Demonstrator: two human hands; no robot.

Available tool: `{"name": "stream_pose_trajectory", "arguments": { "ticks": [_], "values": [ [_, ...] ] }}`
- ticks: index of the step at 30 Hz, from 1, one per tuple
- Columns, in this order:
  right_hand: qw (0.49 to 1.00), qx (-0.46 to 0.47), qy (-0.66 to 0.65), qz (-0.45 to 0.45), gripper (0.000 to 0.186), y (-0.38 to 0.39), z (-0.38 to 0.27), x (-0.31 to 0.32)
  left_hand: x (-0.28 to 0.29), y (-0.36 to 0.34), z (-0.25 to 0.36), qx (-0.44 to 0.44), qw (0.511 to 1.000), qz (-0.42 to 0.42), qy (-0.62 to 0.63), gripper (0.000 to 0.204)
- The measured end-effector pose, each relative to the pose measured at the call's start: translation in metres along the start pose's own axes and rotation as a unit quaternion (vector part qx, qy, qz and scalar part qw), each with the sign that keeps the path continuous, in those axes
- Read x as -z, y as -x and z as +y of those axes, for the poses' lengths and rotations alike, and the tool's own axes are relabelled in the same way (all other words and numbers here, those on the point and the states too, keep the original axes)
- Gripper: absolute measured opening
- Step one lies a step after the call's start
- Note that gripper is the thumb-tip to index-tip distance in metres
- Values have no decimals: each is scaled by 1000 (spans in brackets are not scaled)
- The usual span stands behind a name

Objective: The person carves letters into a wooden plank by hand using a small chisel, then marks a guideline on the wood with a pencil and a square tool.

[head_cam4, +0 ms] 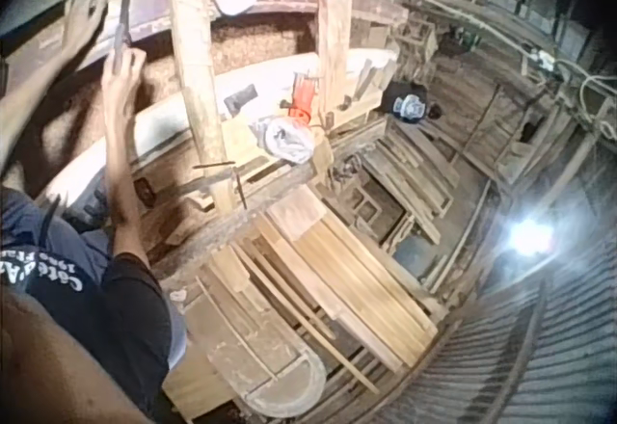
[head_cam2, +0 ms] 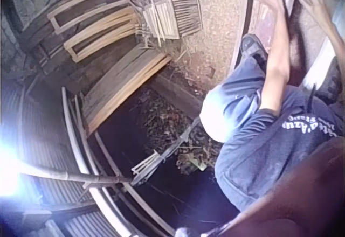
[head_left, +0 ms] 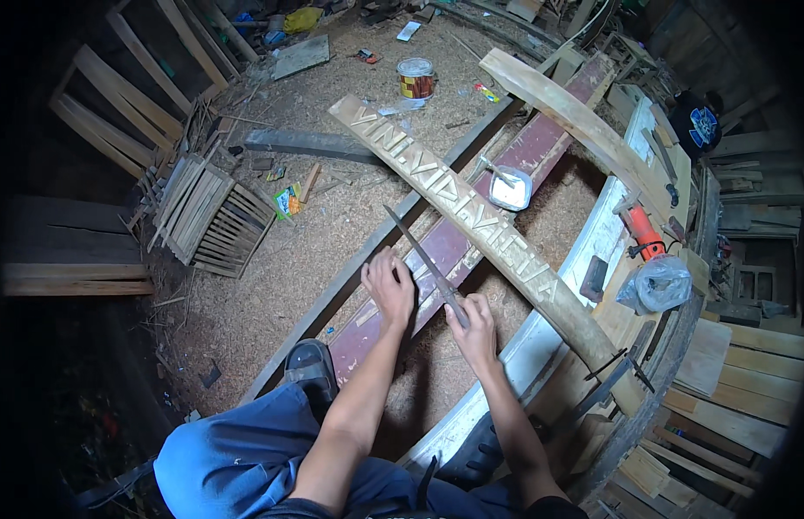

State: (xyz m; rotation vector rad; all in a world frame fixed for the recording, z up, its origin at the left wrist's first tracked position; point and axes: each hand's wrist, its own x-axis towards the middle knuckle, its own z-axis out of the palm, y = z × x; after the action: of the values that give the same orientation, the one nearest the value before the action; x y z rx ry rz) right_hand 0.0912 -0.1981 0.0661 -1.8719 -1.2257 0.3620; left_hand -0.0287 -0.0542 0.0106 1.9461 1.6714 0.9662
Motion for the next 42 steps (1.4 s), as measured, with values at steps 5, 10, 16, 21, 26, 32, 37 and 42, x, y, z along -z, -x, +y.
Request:
{"name": "stream_pose_trajectory", "arguments": {
  "ticks": [5,10,16,21,26,32,37,42],
  "values": [
    [1000,-16,3,-6,20,-1,-4,-12,13,40,-5,-71,992,-88,-50,44],
    [1000,0,26,-6,20,-14,-11,-18,21,34,-10,-40,996,-76,-17,26],
    [996,46,36,72,22,-29,-5,-33,39,22,-15,78,993,-78,41,23],
    [985,96,143,25,20,-19,1,-46,60,-20,0,48,994,-64,80,22],
    [978,79,191,-8,22,-8,1,-54,66,-40,23,118,959,-134,222,21],
    [984,74,161,-9,26,-9,2,-54,78,-44,61,24,960,-125,250,21],
    [982,67,174,19,26,-6,-6,-54,88,-47,71,16,956,-105,272,24],
    [982,54,178,26,29,-11,-13,-45,91,-48,73,4,960,-94,265,22]
  ]
}}
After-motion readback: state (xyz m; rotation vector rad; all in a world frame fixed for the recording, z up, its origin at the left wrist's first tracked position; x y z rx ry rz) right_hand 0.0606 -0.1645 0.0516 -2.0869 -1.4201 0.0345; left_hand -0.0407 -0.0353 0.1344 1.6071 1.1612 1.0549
